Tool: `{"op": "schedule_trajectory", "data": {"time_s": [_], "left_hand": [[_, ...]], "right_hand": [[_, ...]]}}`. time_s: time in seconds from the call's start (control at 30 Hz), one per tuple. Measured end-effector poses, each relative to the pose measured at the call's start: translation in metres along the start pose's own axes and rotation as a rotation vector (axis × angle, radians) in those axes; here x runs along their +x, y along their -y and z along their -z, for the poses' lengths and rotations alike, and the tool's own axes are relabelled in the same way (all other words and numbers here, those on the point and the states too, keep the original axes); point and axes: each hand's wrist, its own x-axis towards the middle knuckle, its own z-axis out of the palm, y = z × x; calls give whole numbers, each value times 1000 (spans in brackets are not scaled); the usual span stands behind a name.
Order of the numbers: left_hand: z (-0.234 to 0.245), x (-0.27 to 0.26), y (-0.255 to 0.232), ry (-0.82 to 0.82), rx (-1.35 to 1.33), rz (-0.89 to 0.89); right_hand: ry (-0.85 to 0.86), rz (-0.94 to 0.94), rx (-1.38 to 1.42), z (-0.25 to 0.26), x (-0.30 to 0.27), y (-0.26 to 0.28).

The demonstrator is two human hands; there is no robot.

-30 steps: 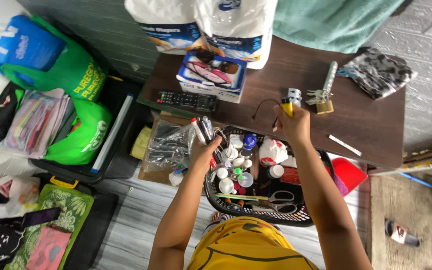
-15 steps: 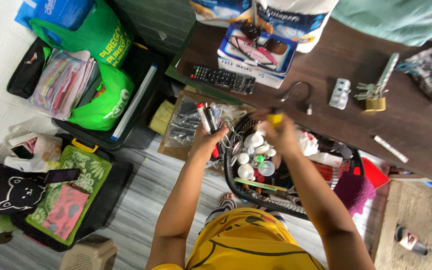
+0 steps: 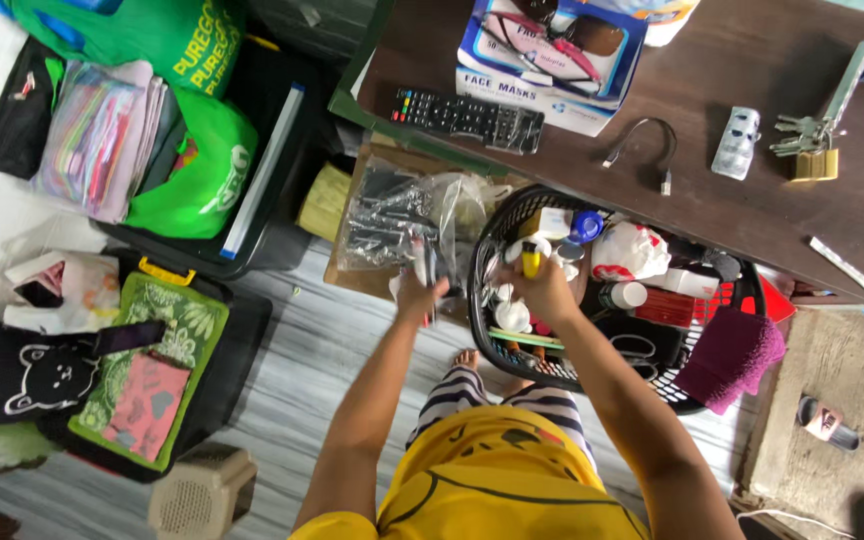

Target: The person organizes several markers, medicine bottles, and small containers on a desk and in a bin before packing away pouches and pieces of clothing into a green bag.

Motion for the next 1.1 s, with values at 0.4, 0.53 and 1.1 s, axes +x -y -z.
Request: {"op": "schedule_trajectory", "data": {"time_s": [0.4,0.53,1.1], "left_hand": [[-37,-18,11,-59,338,-8],[-15,-6,23,12,55,143],[117,-6,-50,200,-945,232]], "right_hand": [[56,-80,-9,-37,-5,-25],[62,-161,-227,-23,-4,-28],[-44,33,-3,-6,-48,24]]}}
